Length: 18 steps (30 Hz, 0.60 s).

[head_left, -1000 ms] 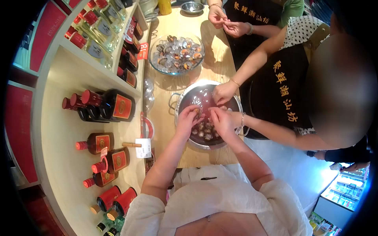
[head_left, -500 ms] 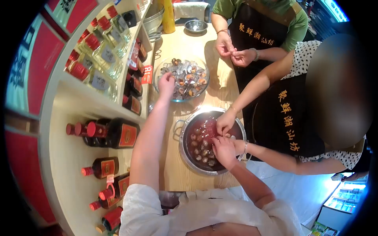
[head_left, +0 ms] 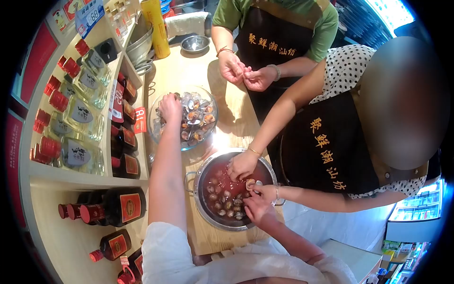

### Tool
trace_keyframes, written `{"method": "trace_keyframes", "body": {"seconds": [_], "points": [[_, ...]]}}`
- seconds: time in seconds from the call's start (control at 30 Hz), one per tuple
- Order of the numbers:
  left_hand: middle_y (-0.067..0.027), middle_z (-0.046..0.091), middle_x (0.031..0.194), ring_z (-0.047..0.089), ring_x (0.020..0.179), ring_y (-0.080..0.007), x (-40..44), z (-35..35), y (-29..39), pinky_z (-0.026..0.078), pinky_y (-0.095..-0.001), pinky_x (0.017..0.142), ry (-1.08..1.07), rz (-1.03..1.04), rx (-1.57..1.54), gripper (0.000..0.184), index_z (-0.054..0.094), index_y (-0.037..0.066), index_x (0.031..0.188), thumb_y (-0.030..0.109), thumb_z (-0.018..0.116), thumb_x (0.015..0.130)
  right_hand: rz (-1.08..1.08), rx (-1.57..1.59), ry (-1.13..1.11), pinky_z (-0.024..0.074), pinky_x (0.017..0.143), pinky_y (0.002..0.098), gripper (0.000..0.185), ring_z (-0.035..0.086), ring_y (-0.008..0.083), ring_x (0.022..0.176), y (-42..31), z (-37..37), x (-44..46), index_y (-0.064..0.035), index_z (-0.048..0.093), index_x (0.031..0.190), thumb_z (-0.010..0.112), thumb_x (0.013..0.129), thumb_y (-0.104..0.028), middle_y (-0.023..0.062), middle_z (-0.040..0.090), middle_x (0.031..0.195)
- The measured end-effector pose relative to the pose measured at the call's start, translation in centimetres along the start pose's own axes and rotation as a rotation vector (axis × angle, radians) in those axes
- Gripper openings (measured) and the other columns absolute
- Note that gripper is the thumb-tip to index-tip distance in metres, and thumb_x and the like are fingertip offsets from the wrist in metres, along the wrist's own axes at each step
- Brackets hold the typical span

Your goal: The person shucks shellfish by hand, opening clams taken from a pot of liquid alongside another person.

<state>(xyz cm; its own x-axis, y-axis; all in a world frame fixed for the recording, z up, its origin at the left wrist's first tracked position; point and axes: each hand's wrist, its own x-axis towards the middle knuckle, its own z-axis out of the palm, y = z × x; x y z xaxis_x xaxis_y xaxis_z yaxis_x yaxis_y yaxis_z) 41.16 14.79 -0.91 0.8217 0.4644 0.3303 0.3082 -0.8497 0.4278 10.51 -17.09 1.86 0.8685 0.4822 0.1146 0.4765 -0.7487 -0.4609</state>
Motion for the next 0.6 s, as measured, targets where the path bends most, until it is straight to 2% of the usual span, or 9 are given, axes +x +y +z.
{"method": "trace_keyframes", "body": {"seconds": [0.23,0.33,0.4,0.47,0.53,0.6], "points": [[-0.0082,0.059,0.094,0.053,0.094,-0.0238,-0.5,-2.7,0.5,0.035,-0.0386,0.086,-0.088,0.049,0.107,0.021,0.061,0.009,0.093,0.020,0.062,0.075,0.035,0.024,-0.017,0.0458,0.079,0.0388,0.019,0.057,0.0307,0.090,-0.6,0.5,0.6,-0.0056,0.058,0.095,0.059,0.077,-0.012,0.0124,0.059,0.089],[-0.0072,0.058,0.097,0.051,0.096,-0.0235,-1.9,-3.8,0.8,0.033,-0.0391,0.087,0.034,0.096,0.032,0.021,0.060,0.010,0.095,0.019,0.060,0.076,0.051,0.061,0.007,0.0453,0.078,0.0390,0.015,0.058,0.0296,0.083,-1.0,0.5,0.9,-0.0058,0.059,0.089,0.058,0.077,-0.014,0.0107,0.059,0.081],[-0.0072,0.056,0.097,0.049,0.098,-0.0233,-3.9,-4.4,1.6,0.033,-0.0389,0.087,0.239,0.161,-0.197,0.020,0.059,0.009,0.095,0.017,0.057,0.077,0.054,0.077,0.024,0.0455,0.075,0.0386,0.013,0.058,0.0289,0.079,-1.2,0.8,1.2,-0.0060,0.060,0.086,0.058,0.077,-0.015,0.0097,0.060,0.078],[-0.0079,0.055,0.098,0.048,0.098,-0.0242,-7.3,-6.0,2.6,0.033,-0.0388,0.087,0.245,0.264,-0.411,0.019,0.057,0.008,0.095,0.015,0.054,0.077,0.016,0.063,0.049,0.0444,0.068,0.0380,0.010,0.057,0.0280,0.072,-1.2,1.2,1.2,-0.0062,0.059,0.077,0.059,0.077,-0.016,0.0085,0.058,0.071],[-0.0102,0.056,0.098,0.049,0.097,-0.0275,-12.1,-8.0,4.1,0.034,-0.0389,0.084,0.167,0.333,-0.560,0.018,0.056,0.007,0.094,0.014,0.054,0.077,0.029,0.051,0.003,0.0452,0.067,0.0375,0.011,0.057,0.0277,0.071,-1.6,1.0,1.5,-0.0060,0.059,0.077,0.059,0.078,-0.017,0.0088,0.058,0.071],[-0.0112,0.056,0.094,0.050,0.093,-0.0289,-17.1,-6.4,3.9,0.035,-0.0385,0.082,0.171,0.437,-0.592,0.015,0.056,0.006,0.092,0.012,0.054,0.078,0.044,0.039,-0.045,0.0460,0.066,0.0369,0.012,0.057,0.0273,0.071,-2.0,1.1,1.7,-0.0059,0.060,0.078,0.060,0.079,-0.018,0.0091,0.058,0.071]]}}
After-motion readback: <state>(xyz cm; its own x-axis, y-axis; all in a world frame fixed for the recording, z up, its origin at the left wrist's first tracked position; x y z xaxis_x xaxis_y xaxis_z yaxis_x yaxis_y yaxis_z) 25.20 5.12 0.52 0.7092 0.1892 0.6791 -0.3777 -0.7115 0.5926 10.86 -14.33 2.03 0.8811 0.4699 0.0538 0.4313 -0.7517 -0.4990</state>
